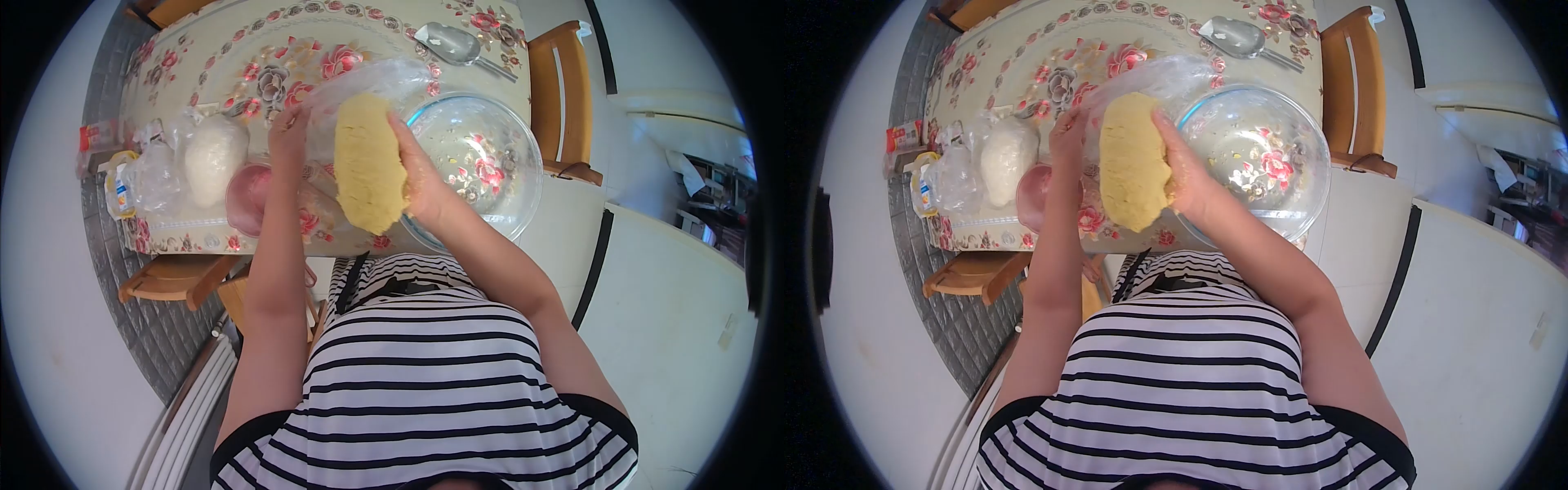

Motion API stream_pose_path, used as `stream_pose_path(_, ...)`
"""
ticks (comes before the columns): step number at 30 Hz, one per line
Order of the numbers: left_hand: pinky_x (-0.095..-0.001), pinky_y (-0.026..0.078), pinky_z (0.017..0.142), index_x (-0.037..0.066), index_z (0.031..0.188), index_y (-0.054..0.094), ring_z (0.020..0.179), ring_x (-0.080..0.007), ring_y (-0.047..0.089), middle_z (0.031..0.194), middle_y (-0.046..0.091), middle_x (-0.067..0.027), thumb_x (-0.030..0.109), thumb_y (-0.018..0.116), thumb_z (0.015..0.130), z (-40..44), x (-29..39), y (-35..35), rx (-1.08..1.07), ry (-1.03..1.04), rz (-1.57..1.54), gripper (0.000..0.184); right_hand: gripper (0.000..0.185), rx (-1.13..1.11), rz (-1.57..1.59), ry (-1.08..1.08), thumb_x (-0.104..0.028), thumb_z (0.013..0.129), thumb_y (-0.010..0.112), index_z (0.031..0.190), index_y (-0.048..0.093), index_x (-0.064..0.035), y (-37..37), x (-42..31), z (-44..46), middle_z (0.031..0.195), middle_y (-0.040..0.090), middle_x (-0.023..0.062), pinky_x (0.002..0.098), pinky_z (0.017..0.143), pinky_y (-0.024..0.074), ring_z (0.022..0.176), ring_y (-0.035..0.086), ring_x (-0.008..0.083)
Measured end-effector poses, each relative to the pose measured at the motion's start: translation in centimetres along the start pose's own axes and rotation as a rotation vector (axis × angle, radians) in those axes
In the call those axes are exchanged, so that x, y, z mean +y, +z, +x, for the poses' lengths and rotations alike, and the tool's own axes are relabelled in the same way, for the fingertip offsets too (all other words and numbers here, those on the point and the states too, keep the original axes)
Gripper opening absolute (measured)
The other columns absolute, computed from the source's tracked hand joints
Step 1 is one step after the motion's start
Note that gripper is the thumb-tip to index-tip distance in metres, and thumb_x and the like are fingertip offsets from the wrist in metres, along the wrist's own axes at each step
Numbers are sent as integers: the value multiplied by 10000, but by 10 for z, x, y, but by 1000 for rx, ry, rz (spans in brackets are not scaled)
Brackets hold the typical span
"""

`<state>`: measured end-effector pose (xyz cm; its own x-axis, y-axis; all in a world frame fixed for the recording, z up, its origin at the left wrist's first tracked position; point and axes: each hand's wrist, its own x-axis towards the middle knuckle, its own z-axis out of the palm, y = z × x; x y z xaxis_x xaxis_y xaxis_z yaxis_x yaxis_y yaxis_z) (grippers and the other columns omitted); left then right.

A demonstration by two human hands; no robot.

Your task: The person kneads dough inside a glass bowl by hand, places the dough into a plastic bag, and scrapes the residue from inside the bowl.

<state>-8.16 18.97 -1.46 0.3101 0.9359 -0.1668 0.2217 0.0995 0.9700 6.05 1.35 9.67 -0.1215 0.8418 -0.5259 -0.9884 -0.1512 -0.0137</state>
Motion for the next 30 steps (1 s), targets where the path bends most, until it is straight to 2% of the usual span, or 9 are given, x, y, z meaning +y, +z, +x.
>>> stream_pose_path(7,-176,326,516,50,1111,714,562,5,408,722,551,87,266,649,981,-4,68,-37,-287,-236,-167,260,579,72,-118,-40,-554,986,511,1359,543,-113,8,5,57,1246,652,101,462,928,554,1090,664,267)
stream_pose_path(11,-176,327,515,78,1090,721,561,4,410,683,533,107,281,624,995,0,82,-36,-202,-387,-365,244,592,122,-215,-79,-551,984,514,1363,536,-97,4,-13,86,1287,637,108,487,949,543,1126,654,278)
stream_pose_path(13,-181,359,537,93,1083,718,613,-12,459,722,560,89,259,610,999,8,77,-49,-456,-322,-284,215,607,118,-207,-55,-556,978,520,1370,527,-93,-1,-27,98,1292,633,115,505,956,537,1134,650,287)
stream_pose_path(17,-191,392,574,95,1124,695,699,-32,504,803,595,55,225,623,987,10,87,-53,-552,-394,-43,202,644,184,-229,-94,-569,968,522,1383,488,-78,-11,-50,123,1316,615,143,546,989,515,1165,635,326)
stream_pose_path(20,-207,413,591,90,1178,666,737,-40,510,906,604,23,194,658,959,-21,90,-26,-391,-305,-149,242,645,244,-256,-112,-562,967,532,1388,477,-76,-4,-63,134,1320,611,145,549,995,512,1176,630,324)
stream_pose_path(22,-218,456,658,65,1203,633,776,-51,534,978,594,13,171,682,936,-43,84,-10,-107,-123,16,292,633,261,-283,-160,-564,965,535,1382,490,-90,5,-66,140,1313,616,136,532,995,513,1174,629,321)
stream_pose_path(25,-232,477,816,88,1326,564,896,-67,585,1047,630,16,128,649,949,-72,64,7,-129,-164,-224,388,623,301,-306,-233,-562,960,550,1385,497,-109,6,-68,158,1309,617,125,511,1001,510,1179,623,314)
stream_pose_path(28,-260,470,933,71,1400,503,1069,-113,599,1203,633,-30,93,660,924,-88,59,5,-295,32,37,502,628,335,-315,-259,-554,953,571,1399,488,-120,13,-65,165,1314,613,119,509,1005,505,1183,617,306)
stream_pose_path(30,-330,506,903,40,1230,612,1097,-224,646,1248,651,-110,171,646,927,-82,90,-14,-837,547,602,332,629,345,-325,-262,-550,951,579,1405,485,-126,16,-62,166,1316,612,115,510,1005,503,1182,617,301)
